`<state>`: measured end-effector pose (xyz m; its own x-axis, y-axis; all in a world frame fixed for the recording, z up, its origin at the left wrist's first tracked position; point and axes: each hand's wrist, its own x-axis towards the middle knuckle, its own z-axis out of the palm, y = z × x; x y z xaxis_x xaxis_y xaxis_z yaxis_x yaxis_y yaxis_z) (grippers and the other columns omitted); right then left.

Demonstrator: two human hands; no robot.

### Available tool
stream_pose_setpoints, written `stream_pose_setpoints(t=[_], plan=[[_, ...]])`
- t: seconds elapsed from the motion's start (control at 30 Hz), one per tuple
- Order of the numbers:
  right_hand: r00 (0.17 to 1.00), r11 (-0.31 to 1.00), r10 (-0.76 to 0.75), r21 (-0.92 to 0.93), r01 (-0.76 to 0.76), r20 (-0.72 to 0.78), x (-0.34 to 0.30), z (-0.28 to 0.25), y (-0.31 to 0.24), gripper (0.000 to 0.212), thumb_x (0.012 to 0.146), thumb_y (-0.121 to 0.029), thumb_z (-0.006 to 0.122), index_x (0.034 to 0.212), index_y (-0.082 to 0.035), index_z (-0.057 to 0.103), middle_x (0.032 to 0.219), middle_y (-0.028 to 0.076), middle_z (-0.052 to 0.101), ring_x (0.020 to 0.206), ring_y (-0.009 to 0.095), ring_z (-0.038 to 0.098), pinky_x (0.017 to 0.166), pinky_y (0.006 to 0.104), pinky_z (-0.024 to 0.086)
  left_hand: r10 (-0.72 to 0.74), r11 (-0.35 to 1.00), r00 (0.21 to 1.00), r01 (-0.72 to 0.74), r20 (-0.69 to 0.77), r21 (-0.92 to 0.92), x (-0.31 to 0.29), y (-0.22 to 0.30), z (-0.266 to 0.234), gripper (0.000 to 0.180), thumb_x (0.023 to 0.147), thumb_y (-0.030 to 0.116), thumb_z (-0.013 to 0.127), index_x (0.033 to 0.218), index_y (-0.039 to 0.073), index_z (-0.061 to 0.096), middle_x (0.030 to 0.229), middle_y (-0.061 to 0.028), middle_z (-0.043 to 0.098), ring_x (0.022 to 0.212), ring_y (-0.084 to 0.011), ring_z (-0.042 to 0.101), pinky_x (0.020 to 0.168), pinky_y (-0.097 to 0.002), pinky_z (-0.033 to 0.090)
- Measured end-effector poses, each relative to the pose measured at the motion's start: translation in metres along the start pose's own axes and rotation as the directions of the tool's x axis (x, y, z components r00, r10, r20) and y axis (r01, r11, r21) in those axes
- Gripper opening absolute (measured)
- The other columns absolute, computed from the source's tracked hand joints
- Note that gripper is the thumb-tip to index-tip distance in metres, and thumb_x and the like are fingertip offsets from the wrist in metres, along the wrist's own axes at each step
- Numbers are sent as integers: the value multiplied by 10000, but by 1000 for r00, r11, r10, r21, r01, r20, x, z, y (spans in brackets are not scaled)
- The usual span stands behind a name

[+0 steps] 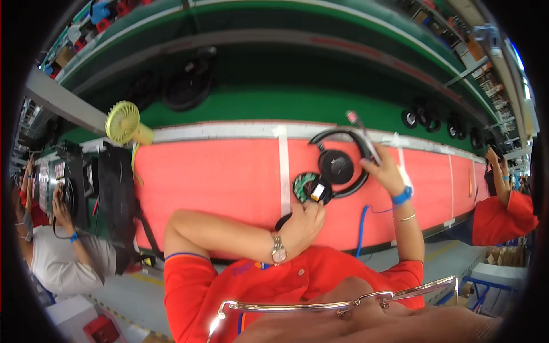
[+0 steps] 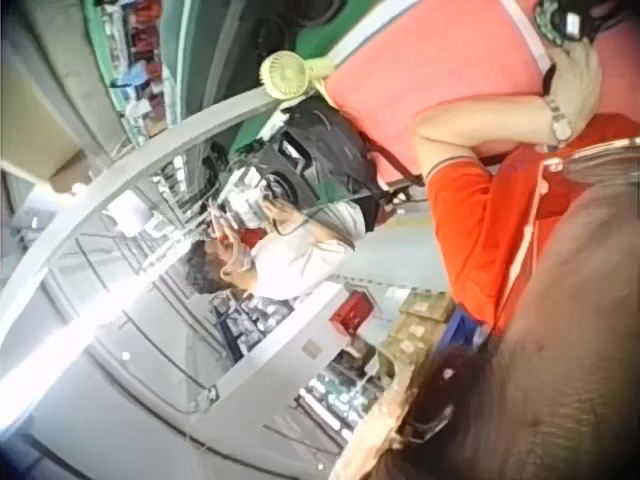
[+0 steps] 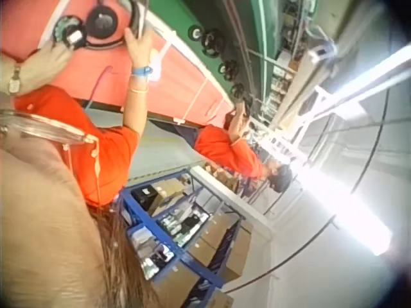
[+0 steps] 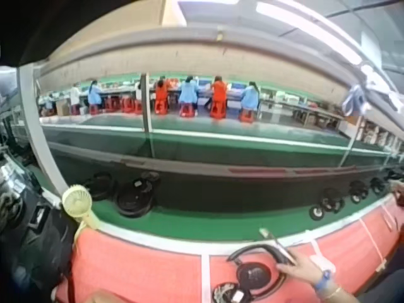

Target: Assembling various components of headphones into their housings on a production line.

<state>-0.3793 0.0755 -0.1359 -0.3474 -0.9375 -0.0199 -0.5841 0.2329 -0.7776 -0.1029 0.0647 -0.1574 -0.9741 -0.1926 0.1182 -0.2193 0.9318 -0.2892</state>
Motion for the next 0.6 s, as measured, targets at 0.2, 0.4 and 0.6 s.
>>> stream_pose_setpoints(t=[0.2,0.4,0.6], plan=[[818,663,247,526,-534,519,39,-13,13,305,817,-89,658,1093,-24,548,776,-18,530,515,6,380,421,170,251,48,973,998,-38,38,-229,2,-28,-15,451,755,228,548,1112,-48,558,1020,-109,518,857,-223,465,626,-339,418],[998,663,-38,746,57,-42,50,4,-35,230,764,62,599,971,-26,552,882,17,559,677,48,494,551,181,386,-398,816,916,330,-48,-474,50,-114,-23,321,696,152,576,952,-39,541,1010,-196,494,921,-329,521,730,-421,491],[838,809,-477,239,536,-265,97,62,3,213,670,171,521,792,-1,545,868,60,564,830,166,562,737,272,455,-519,829,809,396,-278,-395,57,-198,71,331,682,92,625,985,-11,542,1016,-171,480,950,-334,493,759,-427,451]])
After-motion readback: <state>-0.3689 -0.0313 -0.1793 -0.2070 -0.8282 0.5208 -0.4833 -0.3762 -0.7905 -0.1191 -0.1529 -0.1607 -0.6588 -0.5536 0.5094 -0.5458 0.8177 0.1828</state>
